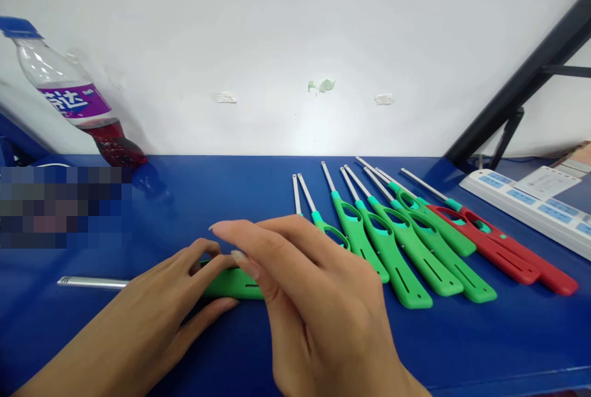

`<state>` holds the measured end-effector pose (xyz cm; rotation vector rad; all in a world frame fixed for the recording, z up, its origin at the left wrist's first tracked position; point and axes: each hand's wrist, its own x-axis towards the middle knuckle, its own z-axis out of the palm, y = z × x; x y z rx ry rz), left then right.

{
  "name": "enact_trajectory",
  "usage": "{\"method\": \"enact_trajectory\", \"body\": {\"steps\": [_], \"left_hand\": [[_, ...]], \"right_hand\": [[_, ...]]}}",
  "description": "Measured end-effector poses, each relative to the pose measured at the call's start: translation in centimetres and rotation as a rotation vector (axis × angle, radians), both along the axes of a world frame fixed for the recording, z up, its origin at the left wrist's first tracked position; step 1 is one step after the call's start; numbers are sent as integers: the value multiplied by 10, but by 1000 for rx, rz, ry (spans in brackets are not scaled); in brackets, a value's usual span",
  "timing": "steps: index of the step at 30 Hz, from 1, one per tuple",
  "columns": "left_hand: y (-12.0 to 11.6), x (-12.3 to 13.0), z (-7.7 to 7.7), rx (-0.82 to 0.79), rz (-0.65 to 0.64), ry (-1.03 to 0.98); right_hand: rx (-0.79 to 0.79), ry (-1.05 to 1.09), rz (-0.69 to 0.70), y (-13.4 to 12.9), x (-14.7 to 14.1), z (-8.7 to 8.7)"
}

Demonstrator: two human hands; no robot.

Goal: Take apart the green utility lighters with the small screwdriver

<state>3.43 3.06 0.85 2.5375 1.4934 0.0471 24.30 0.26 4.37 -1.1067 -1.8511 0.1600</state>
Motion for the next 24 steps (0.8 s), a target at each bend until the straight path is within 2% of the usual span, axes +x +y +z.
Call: {"method": "enact_trajectory", "body": {"steps": [5,13,24], "left_hand": [[1,1,5,4,7,12],[0,2,4,35,-7,43],[2,2,4,43,-3,61]], "right_hand": [[-1,-24,-3,2,2,-1],[36,-30,-145,2,8,1],[24,-38,-99,5,8,-1]]}}
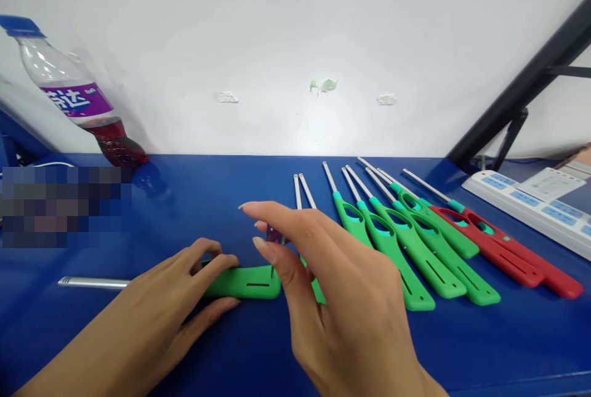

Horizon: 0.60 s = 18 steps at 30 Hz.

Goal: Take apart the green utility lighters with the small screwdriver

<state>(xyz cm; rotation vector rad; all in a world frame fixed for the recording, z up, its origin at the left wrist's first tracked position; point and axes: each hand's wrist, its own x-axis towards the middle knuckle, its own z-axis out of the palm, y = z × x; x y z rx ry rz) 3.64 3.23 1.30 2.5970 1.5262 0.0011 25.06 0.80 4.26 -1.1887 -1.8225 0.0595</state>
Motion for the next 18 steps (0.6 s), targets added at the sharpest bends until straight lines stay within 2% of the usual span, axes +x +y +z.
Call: {"method": "enact_trajectory", "body": {"steps": [10,18], "left_hand": [[-1,0,1,-51,8,-3],[-2,0,-1,-30,5,-12]], "right_hand": [[3,2,3,3,-1,-2],[12,-19,10,2,0,-1]]}}
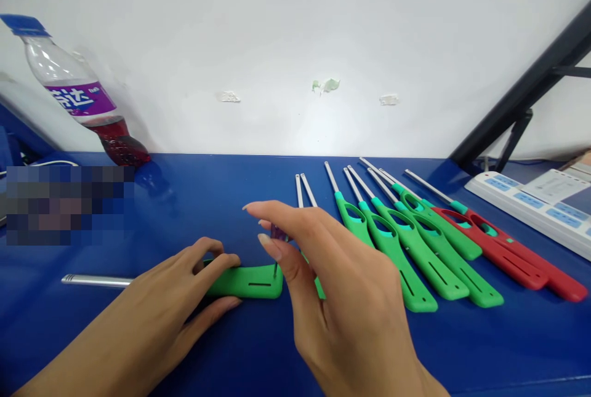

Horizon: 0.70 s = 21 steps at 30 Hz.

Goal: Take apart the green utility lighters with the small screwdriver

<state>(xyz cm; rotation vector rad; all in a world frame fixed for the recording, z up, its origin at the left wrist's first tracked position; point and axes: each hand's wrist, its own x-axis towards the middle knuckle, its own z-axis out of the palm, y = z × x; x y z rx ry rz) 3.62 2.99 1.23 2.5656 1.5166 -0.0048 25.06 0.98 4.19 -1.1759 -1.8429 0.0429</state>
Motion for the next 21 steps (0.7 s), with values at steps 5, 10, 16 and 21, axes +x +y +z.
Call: {"method": "enact_trajectory", "body": {"steps": [5,10,16,21], "left_hand": [[2,0,-2,13,-1,-4],[1,0,-1,4,10,2],[0,-2,0,16,-1,2],[-1,-2,1,-18,15,6]], "right_hand": [[29,36,-98,-1,0,1],[30,10,-35,0,2,-1],[21,-1,28,2,1,-2],[13,-4,28,2,0,-1]]}}
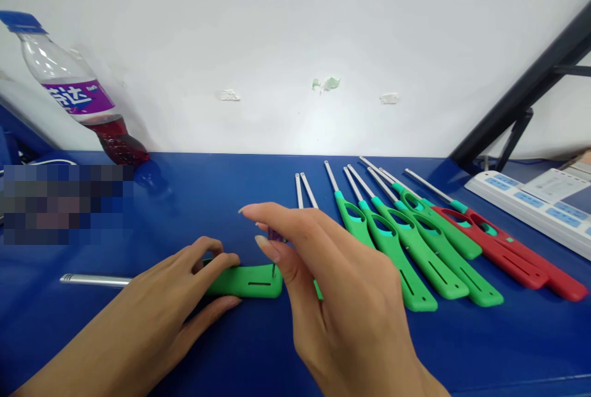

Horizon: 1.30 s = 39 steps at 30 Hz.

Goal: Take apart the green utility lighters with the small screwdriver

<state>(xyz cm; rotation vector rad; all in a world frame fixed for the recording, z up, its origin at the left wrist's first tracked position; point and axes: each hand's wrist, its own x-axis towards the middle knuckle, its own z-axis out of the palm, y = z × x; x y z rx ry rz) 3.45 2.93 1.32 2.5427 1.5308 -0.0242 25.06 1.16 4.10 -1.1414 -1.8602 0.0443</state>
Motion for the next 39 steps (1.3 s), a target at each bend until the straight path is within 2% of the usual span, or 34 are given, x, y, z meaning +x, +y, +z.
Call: {"method": "enact_trajectory", "body": {"steps": [15,20,25,31,39], "left_hand": [[2,2,-2,48,-11,-26],[0,2,-1,18,2,-5],[1,2,-1,20,-2,-11],[2,0,-1,16,-2,-4],[3,3,2,-25,6,10]], "right_hand": [[-13,6,13,-2,3,-1],[-40,35,40,-1,1,0],[14,156,-36,-1,-4,0],[8,108,-88,-4,-2,2],[16,156,-9,-1,-3,-1]]}}
